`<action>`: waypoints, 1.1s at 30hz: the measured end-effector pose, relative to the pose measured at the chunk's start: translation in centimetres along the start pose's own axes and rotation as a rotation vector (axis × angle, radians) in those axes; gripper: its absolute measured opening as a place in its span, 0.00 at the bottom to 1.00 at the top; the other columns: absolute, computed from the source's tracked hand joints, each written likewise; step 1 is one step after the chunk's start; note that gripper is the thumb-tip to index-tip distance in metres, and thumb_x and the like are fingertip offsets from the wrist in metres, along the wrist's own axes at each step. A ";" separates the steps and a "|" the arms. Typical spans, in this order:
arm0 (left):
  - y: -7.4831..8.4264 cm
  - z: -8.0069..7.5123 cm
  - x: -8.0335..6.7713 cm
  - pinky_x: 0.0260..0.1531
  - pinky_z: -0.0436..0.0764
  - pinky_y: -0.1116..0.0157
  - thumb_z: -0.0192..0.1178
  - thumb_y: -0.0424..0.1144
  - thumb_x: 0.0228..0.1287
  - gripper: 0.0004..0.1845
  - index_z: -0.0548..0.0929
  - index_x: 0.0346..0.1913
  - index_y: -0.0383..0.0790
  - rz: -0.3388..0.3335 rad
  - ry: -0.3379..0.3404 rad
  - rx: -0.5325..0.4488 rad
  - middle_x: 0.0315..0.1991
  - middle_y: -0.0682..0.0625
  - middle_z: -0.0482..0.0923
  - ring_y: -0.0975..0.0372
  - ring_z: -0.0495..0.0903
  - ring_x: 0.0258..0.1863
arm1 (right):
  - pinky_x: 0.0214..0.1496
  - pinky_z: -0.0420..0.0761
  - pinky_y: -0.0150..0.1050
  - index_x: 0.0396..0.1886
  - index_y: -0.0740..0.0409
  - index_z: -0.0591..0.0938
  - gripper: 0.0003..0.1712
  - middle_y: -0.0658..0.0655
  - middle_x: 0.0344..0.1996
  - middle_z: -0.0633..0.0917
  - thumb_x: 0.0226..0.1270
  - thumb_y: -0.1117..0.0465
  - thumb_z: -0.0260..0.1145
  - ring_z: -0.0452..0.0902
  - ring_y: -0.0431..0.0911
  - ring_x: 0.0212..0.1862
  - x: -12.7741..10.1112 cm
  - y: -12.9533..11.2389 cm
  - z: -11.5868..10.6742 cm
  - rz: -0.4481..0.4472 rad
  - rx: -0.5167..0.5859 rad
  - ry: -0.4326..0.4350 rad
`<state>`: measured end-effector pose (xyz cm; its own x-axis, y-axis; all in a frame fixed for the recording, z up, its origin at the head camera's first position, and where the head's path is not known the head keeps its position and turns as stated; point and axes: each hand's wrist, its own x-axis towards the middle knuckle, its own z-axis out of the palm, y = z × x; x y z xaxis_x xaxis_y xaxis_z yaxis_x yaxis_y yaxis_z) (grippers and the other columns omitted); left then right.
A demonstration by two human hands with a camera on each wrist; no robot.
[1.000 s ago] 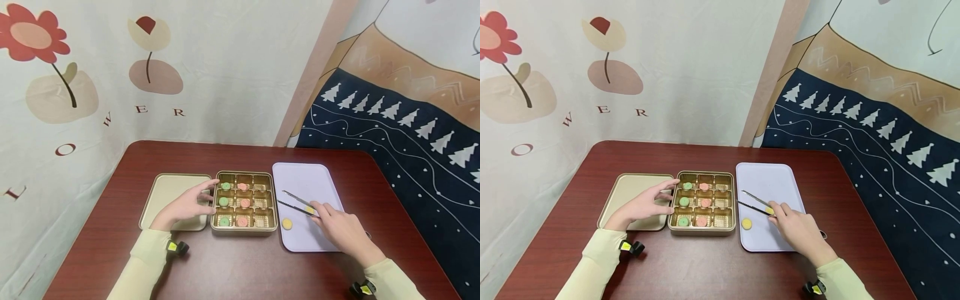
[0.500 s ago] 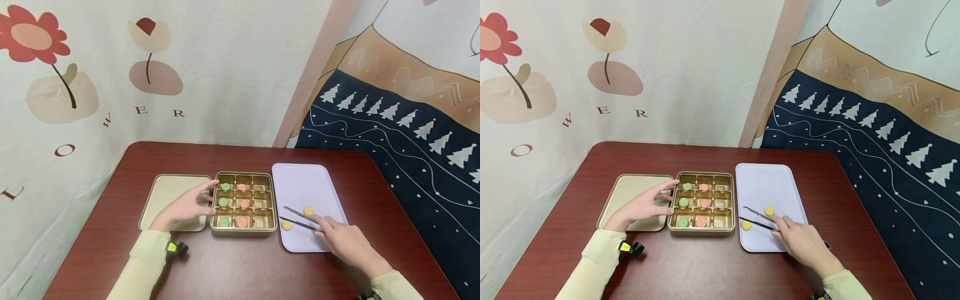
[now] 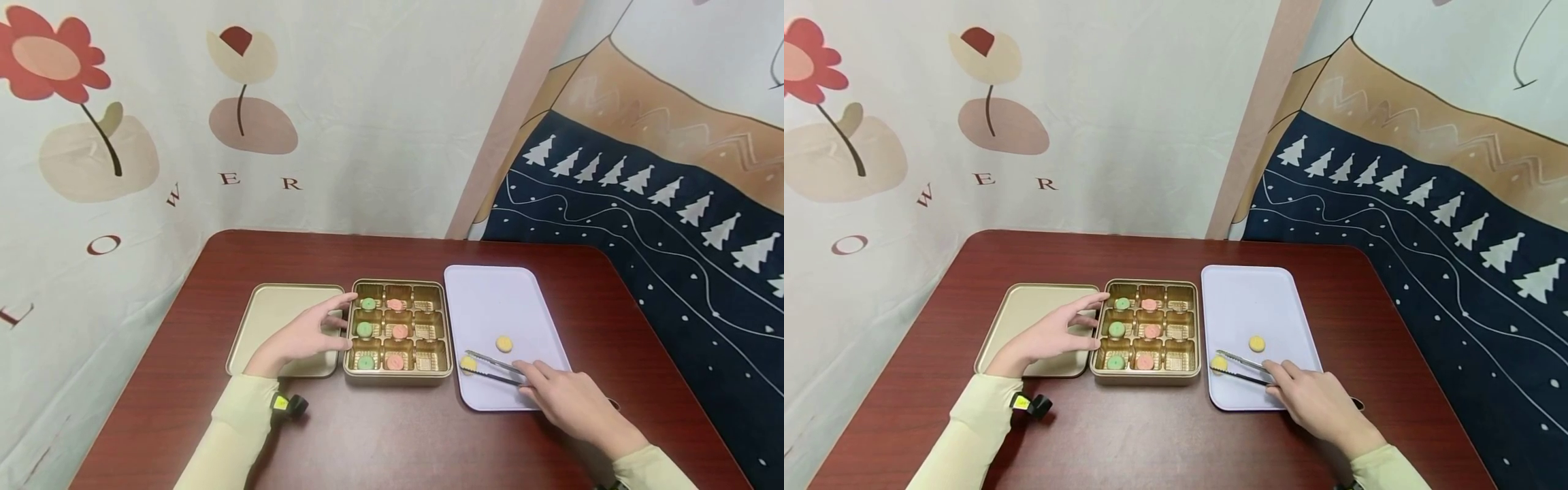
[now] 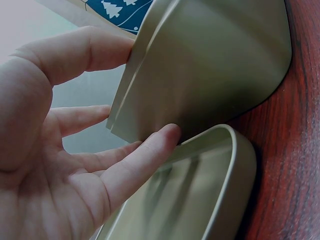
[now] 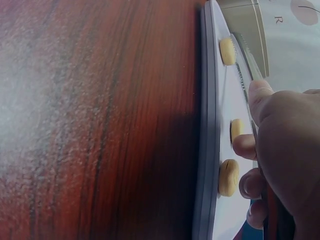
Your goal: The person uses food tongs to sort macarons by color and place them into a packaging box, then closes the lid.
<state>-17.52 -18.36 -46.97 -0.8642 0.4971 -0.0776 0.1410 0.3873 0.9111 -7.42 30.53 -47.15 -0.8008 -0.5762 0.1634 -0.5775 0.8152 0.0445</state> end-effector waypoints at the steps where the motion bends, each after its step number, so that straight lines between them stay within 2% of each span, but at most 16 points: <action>1: 0.0 0.0 0.0 0.67 0.74 0.36 0.75 0.34 0.59 0.52 0.57 0.83 0.39 0.000 -0.001 -0.001 0.78 0.32 0.62 0.39 0.78 0.65 | 0.24 0.79 0.35 0.61 0.51 0.83 0.26 0.47 0.39 0.87 0.66 0.50 0.76 0.74 0.33 0.25 -0.1 0.0 0.0 -0.003 -0.003 0.000; 7: -0.1 0.0 0.0 0.68 0.73 0.35 0.75 0.34 0.59 0.52 0.57 0.83 0.40 -0.003 0.000 -0.001 0.78 0.32 0.62 0.39 0.78 0.65 | 0.24 0.80 0.34 0.60 0.51 0.84 0.27 0.47 0.41 0.87 0.64 0.50 0.78 0.76 0.35 0.25 -0.2 0.1 0.3 -0.033 -0.018 0.018; 16: -0.1 0.0 0.0 0.68 0.73 0.36 0.75 0.35 0.59 0.52 0.57 0.83 0.40 -0.005 0.001 -0.006 0.78 0.32 0.62 0.40 0.78 0.65 | 0.21 0.75 0.32 0.59 0.49 0.85 0.25 0.45 0.38 0.87 0.64 0.51 0.78 0.71 0.33 0.23 -0.1 0.0 0.7 -0.015 -0.003 0.043; 27: -0.1 0.0 0.0 0.69 0.72 0.35 0.75 0.34 0.59 0.52 0.57 0.83 0.41 -0.005 0.002 -0.012 0.78 0.33 0.62 0.40 0.78 0.65 | 0.26 0.80 0.34 0.60 0.50 0.85 0.25 0.47 0.41 0.89 0.65 0.51 0.77 0.74 0.34 0.24 -0.2 -0.4 0.5 0.038 0.001 0.023; 33: -0.1 0.0 -0.1 0.68 0.74 0.36 0.75 0.34 0.59 0.52 0.57 0.83 0.41 -0.004 0.002 -0.007 0.78 0.33 0.62 0.40 0.78 0.65 | 0.25 0.80 0.35 0.60 0.50 0.85 0.25 0.47 0.41 0.89 0.65 0.50 0.77 0.75 0.35 0.24 -0.1 -0.4 0.7 0.030 -0.010 0.044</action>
<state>-17.46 -18.42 -47.05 -0.8658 0.4939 -0.0806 0.1339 0.3838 0.9137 -7.19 30.23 -47.86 -0.8097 -0.5489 0.2078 -0.5518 0.8325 0.0489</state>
